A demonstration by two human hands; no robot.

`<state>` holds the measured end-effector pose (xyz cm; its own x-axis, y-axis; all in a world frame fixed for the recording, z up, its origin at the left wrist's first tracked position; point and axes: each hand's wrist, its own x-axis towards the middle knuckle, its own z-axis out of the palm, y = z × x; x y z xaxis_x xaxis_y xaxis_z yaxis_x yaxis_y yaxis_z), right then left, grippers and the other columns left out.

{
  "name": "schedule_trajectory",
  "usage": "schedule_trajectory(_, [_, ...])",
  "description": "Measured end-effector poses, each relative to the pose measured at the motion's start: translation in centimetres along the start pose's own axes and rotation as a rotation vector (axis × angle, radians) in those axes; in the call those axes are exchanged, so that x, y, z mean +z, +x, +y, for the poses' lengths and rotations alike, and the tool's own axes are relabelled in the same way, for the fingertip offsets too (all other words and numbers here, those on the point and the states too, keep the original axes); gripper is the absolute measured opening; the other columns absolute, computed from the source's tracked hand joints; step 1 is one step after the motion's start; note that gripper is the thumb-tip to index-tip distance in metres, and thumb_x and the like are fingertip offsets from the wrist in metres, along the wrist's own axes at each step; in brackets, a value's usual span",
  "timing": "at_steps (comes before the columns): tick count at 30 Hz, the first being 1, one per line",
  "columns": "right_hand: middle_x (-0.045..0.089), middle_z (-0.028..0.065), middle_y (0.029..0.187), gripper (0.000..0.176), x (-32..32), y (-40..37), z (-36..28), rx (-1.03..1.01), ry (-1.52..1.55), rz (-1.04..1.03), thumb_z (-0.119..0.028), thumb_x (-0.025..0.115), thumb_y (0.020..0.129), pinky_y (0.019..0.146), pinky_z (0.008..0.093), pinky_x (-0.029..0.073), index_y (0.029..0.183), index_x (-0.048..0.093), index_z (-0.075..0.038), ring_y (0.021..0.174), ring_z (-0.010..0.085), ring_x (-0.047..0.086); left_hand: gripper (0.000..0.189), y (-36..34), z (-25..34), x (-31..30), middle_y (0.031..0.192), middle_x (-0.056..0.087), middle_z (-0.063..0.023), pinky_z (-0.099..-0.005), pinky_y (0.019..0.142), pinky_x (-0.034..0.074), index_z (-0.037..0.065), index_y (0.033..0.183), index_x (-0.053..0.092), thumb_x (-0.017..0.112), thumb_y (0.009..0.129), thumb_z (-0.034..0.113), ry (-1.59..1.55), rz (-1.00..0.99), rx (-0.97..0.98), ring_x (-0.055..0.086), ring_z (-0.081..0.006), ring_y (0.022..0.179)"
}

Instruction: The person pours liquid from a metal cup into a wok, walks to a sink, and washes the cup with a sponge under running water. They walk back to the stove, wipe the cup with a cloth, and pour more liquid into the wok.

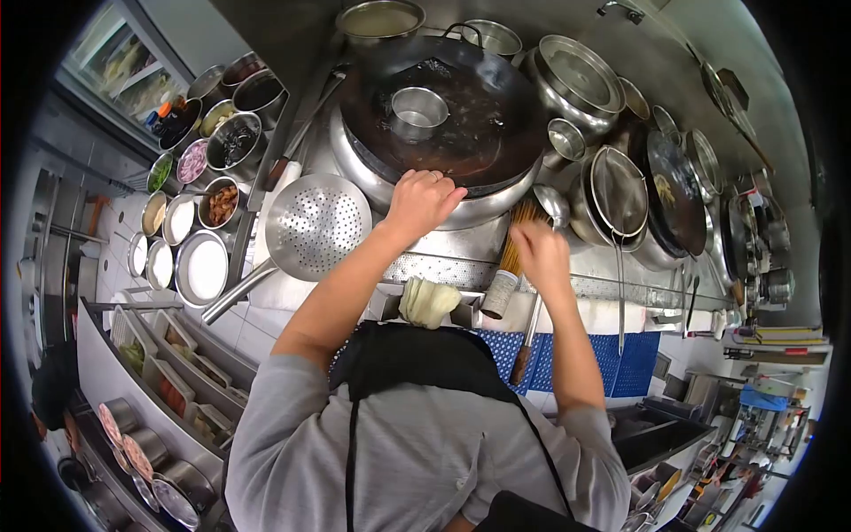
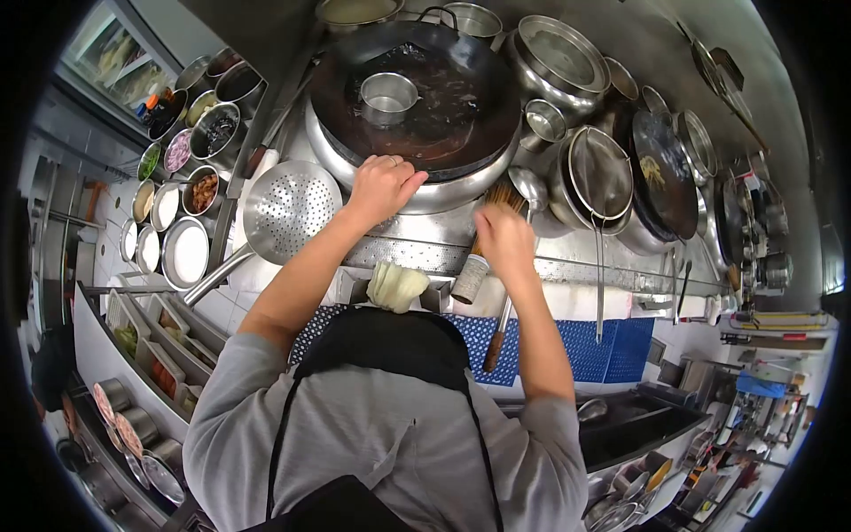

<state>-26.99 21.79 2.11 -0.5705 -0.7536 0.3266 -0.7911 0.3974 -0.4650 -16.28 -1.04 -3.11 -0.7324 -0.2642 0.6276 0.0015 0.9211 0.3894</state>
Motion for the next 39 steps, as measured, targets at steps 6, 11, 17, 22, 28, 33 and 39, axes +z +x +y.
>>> schedule_trajectory(6, [0.068,0.0143,0.101,0.019,11.6,16.2,-1.6,-0.408,-0.278,0.013,-0.01,0.062,0.084,0.08,0.0442,0.053,0.101,0.067,-0.004,0.105,0.0348,0.061,0.022,-0.5,1.7,-0.7,0.076,0.061,-0.0083,-0.0401,0.072,0.042,0.007,0.075,0.065,0.068,0.086,0.025,0.164,-0.038,-0.004,0.061,-0.0259,0.077])
schedule_trajectory(11, [0.071,0.0162,0.102,0.023,16.1,21.9,-1.2,-0.411,-0.582,-0.298,-0.012,0.062,0.082,0.084,0.0445,0.053,0.104,0.068,-0.007,0.101,0.0327,0.067,0.021,-0.8,1.1,-0.5,0.078,0.062,-0.0066,-0.0389,0.073,0.041,0.01,0.077,0.065,0.065,0.087,0.029,0.173,-0.007,0.028,0.061,-0.0235,0.078])
schedule_trajectory(17, [0.069,0.0198,0.082,0.023,19.7,25.2,4.4,0.305,0.143,-0.013,-0.022,0.07,0.086,0.071,0.0461,0.057,0.097,0.067,-0.003,0.076,0.0356,0.07,0.02,-1.3,1.4,-0.3,0.08,0.063,-0.0049,-0.038,0.074,0.041,0.01,0.078,0.065,0.068,0.084,0.029,0.183,0.004,-0.032,0.062,-0.0222,0.081])
schedule_trajectory(22, [0.07,0.0143,0.093,0.02,13.3,22.1,1.0,0.259,-0.023,0.066,-0.009,0.076,0.079,0.073,0.044,0.058,0.094,0.065,-0.004,0.079,0.0329,0.067,0.02,-1.4,1.4,-0.2,0.079,0.062,-0.0058,-0.0379,0.075,0.041,0.009,0.078,0.065,0.069,0.084,0.028,0.137,-0.001,-0.058,0.061,-0.0228,0.081])
schedule_trajectory(28, [0.052,0.0101,0.139,0.057,12.7,21.7,2.1,-0.462,-0.575,-0.076,-0.001,0.067,0.074,0.09,0.0475,0.051,0.129,0.054,-0.01,0.121,0.0317,0.051,0.021,-1.4,1.6,-0.2,0.079,0.062,-0.0058,-0.0379,0.075,0.041,0.009,0.077,0.065,0.068,0.084,0.028,0.169,0.011,-0.053,0.06,-0.023,0.081])
schedule_trajectory(33, [0.059,0.0041,0.124,0.04,13.6,24.1,3.2,-0.572,-0.946,0.057,-0.019,0.056,0.09,0.08,0.0373,0.051,0.129,0.055,-0.01,0.107,0.0201,0.058,0.02,-1.5,1.6,-0.4,0.078,0.061,-0.0053,-0.038,0.075,0.041,0.01,0.077,0.065,0.067,0.086,0.028,0.198,0.018,-0.043,0.061,-0.0227,0.081])
schedule_trajectory(39, [0.071,0.0159,0.094,0.013,14.6,25.0,5.0,-0.281,-0.673,0.002,-0.011,0.055,0.089,0.074,0.0381,0.06,0.088,0.067,-0.005,0.09,0.0311,0.071,0.021,-1.0,1.7,-0.5,0.079,0.061,-0.0067,-0.039,0.075,0.041,0.009,0.077,0.065,0.066,0.087,0.027,0.162,0.003,-0.032,0.06,-0.0236,0.08])
